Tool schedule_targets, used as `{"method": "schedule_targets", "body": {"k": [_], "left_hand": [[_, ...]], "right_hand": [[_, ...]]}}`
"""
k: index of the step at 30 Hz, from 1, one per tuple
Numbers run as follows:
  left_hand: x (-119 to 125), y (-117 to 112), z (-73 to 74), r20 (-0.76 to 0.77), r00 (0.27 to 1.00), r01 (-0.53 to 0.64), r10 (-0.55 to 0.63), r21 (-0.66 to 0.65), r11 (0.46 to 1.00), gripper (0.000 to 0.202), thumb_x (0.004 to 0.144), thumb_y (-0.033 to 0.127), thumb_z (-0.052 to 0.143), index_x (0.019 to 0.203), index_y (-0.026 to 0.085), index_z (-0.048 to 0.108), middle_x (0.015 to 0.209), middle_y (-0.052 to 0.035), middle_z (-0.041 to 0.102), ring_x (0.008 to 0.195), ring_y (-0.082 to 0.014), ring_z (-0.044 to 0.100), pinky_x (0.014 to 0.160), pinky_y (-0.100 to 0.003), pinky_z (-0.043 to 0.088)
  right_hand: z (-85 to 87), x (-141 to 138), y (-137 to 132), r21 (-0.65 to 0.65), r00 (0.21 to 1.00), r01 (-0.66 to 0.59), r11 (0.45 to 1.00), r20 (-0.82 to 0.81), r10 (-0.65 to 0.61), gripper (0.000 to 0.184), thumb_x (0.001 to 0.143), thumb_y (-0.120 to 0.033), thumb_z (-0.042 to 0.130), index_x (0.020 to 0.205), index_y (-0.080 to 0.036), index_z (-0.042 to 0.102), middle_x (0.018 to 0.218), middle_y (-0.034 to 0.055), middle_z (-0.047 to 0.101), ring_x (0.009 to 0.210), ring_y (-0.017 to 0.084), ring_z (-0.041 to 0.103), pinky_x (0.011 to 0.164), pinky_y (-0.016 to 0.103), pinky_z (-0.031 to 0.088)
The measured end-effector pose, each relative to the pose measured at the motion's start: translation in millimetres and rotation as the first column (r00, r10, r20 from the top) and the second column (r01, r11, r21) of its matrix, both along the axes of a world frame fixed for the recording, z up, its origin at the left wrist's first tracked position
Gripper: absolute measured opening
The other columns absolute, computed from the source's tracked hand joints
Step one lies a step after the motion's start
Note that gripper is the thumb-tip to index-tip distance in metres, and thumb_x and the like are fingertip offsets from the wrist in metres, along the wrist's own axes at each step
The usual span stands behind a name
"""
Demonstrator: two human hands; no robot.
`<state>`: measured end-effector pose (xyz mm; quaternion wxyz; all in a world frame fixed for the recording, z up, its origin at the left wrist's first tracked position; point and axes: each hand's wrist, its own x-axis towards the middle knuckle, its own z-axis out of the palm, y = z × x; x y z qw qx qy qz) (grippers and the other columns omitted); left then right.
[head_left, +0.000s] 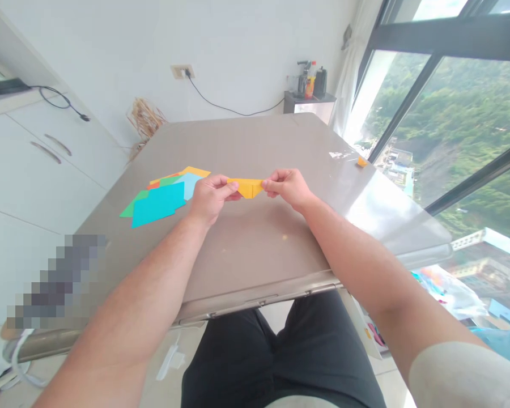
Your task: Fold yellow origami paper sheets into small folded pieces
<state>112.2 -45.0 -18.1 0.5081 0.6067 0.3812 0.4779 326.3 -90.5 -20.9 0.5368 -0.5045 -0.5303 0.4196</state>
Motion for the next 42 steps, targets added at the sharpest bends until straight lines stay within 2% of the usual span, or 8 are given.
{"method": "schedule_targets", "body": {"k": [5, 8, 12, 17, 21, 27, 32, 42], "left_hand": [[0.1, 7.9, -2.6, 0.006, 0.973, -0.229, 0.230, 0.082, 0.970, 0.020, 0.069, 0.034, 0.077, 0.070, 0.018, 0.064, 0.072, -0.0004, 0.070, 0.071, -0.0181, 0.071, 0.071, -0.034, 0.060], [-1.2, 7.6, -4.0, -0.139, 0.869, -0.402, 0.475, 0.362, 0.841, 0.018, 0.074, 0.033, 0.074, 0.068, 0.019, 0.066, 0.068, -0.0002, 0.069, 0.071, -0.0177, 0.068, 0.074, -0.032, 0.057], [4.0, -3.7, -4.6, -0.272, 0.850, -0.170, 0.452, 0.669, 0.723, 0.016, 0.085, 0.036, 0.070, 0.077, 0.022, 0.074, 0.083, -0.0040, 0.078, 0.082, -0.0202, 0.071, 0.082, -0.032, 0.054], [15.3, -13.6, -7.4, -0.320, 0.897, 0.044, 0.304, 0.749, 0.661, 0.014, 0.088, 0.034, 0.070, 0.087, 0.023, 0.078, 0.101, -0.0058, 0.081, 0.096, -0.0226, 0.075, 0.090, -0.033, 0.054], [15.7, -12.6, -9.0, -0.300, 0.907, -0.004, 0.295, 0.696, 0.718, 0.010, 0.085, 0.026, 0.069, 0.087, 0.022, 0.078, 0.099, -0.0050, 0.080, 0.096, -0.0220, 0.075, 0.092, -0.034, 0.055], [4.9, 4.2, -5.2, -0.019, 0.914, -0.374, 0.405, 0.348, 0.860, 0.040, 0.070, 0.022, 0.079, 0.109, 0.022, 0.070, 0.114, -0.0069, 0.074, 0.101, -0.0216, 0.071, 0.087, -0.035, 0.059], [0.7, 4.5, 0.4, 0.038, 0.997, -0.065, 0.066, -0.038, 0.997, 0.032, 0.064, 0.030, 0.084, 0.090, 0.017, 0.071, 0.089, -0.0059, 0.074, 0.084, -0.0216, 0.072, 0.073, -0.036, 0.061], [7.1, -7.1, 0.3, 0.033, 0.999, -0.005, 0.006, -0.039, 0.999, 0.027, 0.063, 0.030, 0.085, 0.080, 0.016, 0.070, 0.078, -0.0029, 0.073, 0.075, -0.0190, 0.072, 0.062, -0.030, 0.060]], "right_hand": [[-0.3, -7.1, 2.1, -0.008, 0.980, 0.201, 0.980, 0.001, -0.201, 0.008, 0.078, -0.026, 0.075, 0.078, -0.018, 0.072, 0.069, 0.0004, 0.070, 0.059, 0.011, 0.062, 0.060, 0.024, 0.052], [2.7, -20.4, -2.5, -0.019, 0.985, 0.169, 0.985, 0.032, -0.168, 0.017, 0.082, -0.033, 0.075, 0.075, -0.018, 0.071, 0.072, 0.0022, 0.072, 0.063, 0.013, 0.065, 0.060, 0.024, 0.053], [4.1, -37.4, -7.2, 0.029, 0.995, -0.093, 0.995, -0.039, 0.094, 0.030, 0.084, -0.048, 0.076, 0.094, -0.019, 0.077, 0.092, 0.0057, 0.078, 0.085, 0.018, 0.073, 0.066, 0.025, 0.058], [0.8, -38.7, -4.5, 0.039, 1.000, -0.024, 0.999, -0.006, 0.025, 0.029, 0.080, -0.042, 0.080, 0.097, -0.019, 0.076, 0.098, 0.0058, 0.078, 0.083, 0.017, 0.071, 0.064, 0.025, 0.057], [0.2, -33.6, -2.2, 0.026, 0.997, 0.064, 0.998, 0.040, -0.065, 0.011, 0.082, -0.027, 0.071, 0.089, -0.019, 0.075, 0.084, 0.0032, 0.076, 0.074, 0.015, 0.070, 0.061, 0.024, 0.055], [2.8, -29.1, -2.1, -0.038, 0.987, 0.127, 0.991, 0.107, -0.122, 0.006, 0.079, -0.017, 0.062, 0.076, -0.019, 0.068, 0.062, -0.0009, 0.069, 0.058, 0.011, 0.062, 0.058, 0.023, 0.050], [3.4, -25.5, -4.0, -0.039, 0.989, 0.094, 0.995, 0.119, -0.088, 0.004, 0.076, -0.019, 0.064, 0.075, -0.019, 0.068, 0.060, -0.0012, 0.067, 0.058, 0.012, 0.062, 0.056, 0.023, 0.050], [9.5, -27.6, -10.7, 0.027, 0.995, 0.051, 0.998, 0.081, -0.053, 0.003, 0.079, -0.021, 0.069, 0.077, -0.019, 0.069, 0.073, -0.0012, 0.072, 0.057, 0.010, 0.062, 0.056, 0.023, 0.052]]}}
